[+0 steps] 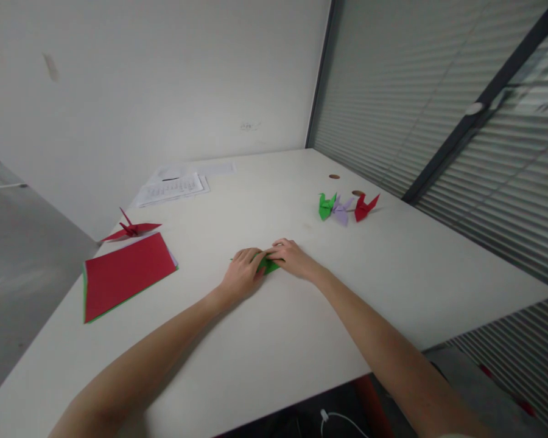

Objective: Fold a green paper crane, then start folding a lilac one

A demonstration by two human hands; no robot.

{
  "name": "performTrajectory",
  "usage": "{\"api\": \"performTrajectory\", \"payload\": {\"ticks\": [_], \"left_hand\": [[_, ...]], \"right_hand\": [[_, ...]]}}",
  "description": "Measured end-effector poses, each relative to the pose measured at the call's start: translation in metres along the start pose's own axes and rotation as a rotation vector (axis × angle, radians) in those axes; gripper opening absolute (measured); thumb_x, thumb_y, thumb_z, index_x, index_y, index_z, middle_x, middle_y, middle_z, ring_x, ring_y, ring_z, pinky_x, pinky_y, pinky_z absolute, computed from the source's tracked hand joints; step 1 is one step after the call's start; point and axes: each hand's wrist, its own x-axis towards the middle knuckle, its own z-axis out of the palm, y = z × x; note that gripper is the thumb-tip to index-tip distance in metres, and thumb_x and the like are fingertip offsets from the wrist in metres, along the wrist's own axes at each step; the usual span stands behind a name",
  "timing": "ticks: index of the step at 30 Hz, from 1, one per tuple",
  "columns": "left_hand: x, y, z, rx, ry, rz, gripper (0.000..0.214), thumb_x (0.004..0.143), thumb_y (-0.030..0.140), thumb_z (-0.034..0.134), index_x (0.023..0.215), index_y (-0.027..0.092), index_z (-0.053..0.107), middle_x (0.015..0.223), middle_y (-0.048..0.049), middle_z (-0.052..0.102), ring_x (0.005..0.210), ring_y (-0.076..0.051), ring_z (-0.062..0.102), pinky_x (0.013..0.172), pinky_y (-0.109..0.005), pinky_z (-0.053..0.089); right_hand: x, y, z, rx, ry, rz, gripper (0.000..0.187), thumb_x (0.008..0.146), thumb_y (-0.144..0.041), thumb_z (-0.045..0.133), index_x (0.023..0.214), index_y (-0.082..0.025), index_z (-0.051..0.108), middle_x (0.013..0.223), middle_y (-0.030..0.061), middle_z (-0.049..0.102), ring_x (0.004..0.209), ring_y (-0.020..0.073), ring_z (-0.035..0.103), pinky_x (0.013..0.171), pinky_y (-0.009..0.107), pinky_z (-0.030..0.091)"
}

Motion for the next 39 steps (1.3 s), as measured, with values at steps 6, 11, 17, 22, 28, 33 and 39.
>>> {"api": "performTrajectory", "payload": {"ticks": [6, 11, 17, 22, 28, 33, 39], "left_hand": [[0.000, -0.008, 0.012, -0.082, -0.153, -0.009, 0.044, 0.096, 0.025, 0.033, 0.137, 0.011, 0.039, 0.142, -0.0164, 0.046, 0.135, -0.024, 0.040, 0.112, -0.048, 0.031], [-0.001, -0.008, 0.012, -0.059, -0.195, -0.010, 0.047, 0.099, 0.030, 0.027, 0.140, 0.009, 0.036, 0.145, -0.0173, 0.042, 0.137, -0.025, 0.037, 0.112, -0.048, 0.030], [-0.002, -0.007, 0.012, -0.015, -0.210, -0.026, 0.048, 0.099, 0.031, 0.025, 0.141, 0.011, 0.037, 0.149, -0.0142, 0.037, 0.138, -0.026, 0.034, 0.114, -0.048, 0.027], [-0.002, -0.006, 0.011, -0.006, -0.203, -0.062, 0.049, 0.099, 0.036, 0.028, 0.141, 0.014, 0.038, 0.147, -0.0127, 0.040, 0.137, -0.026, 0.036, 0.113, -0.048, 0.028], [-0.004, -0.009, 0.008, 0.006, -0.207, -0.035, 0.051, 0.099, 0.041, 0.029, 0.144, 0.016, 0.034, 0.147, -0.0130, 0.040, 0.138, -0.027, 0.034, 0.111, -0.052, 0.029], [-0.005, -0.013, 0.007, 0.002, -0.206, -0.007, 0.049, 0.099, 0.037, 0.029, 0.144, 0.017, 0.033, 0.148, -0.0129, 0.039, 0.138, -0.027, 0.033, 0.110, -0.052, 0.029], [0.000, 0.002, -0.007, 0.060, -0.062, 0.039, 0.035, 0.095, 0.028, 0.041, 0.127, 0.018, 0.051, 0.130, -0.0129, 0.055, 0.120, -0.027, 0.050, 0.099, -0.045, 0.039]], "right_hand": [[0.002, -0.007, 0.003, -0.024, 0.040, 0.023, 0.024, 0.090, -0.017, 0.053, 0.105, -0.022, 0.071, 0.118, 0.0050, 0.067, 0.100, 0.0218, 0.055, 0.087, 0.038, 0.042], [0.000, -0.010, 0.001, 0.093, 0.005, -0.021, 0.020, 0.090, -0.022, 0.056, 0.101, -0.017, 0.072, 0.113, 0.0111, 0.064, 0.100, 0.0197, 0.057, 0.094, 0.036, 0.041], [-0.005, 0.002, 0.003, 0.209, 0.056, 0.092, 0.022, 0.087, -0.022, 0.059, 0.106, -0.019, 0.070, 0.099, 0.0076, 0.058, 0.096, 0.0181, 0.055, 0.091, 0.033, 0.043], [-0.005, 0.010, 0.004, 0.078, 0.052, 0.186, 0.030, 0.085, -0.029, 0.063, 0.114, -0.025, 0.067, 0.105, 0.0074, 0.059, 0.102, 0.0221, 0.050, 0.093, 0.039, 0.037], [-0.007, 0.014, 0.003, -0.044, 0.032, 0.210, 0.041, 0.083, -0.041, 0.064, 0.123, -0.029, 0.062, 0.113, 0.0105, 0.056, 0.107, 0.0278, 0.046, 0.091, 0.044, 0.037], [-0.009, 0.022, 0.000, 0.178, 0.051, 0.068, 0.033, 0.083, -0.028, 0.066, 0.116, -0.026, 0.066, 0.105, 0.0062, 0.059, 0.096, 0.0194, 0.056, 0.089, 0.035, 0.042], [-0.007, 0.015, -0.007, 0.178, 0.033, 0.104, 0.020, 0.084, -0.028, 0.065, 0.101, -0.021, 0.073, 0.091, 0.0057, 0.063, 0.084, 0.0168, 0.059, 0.078, 0.028, 0.044]]}}
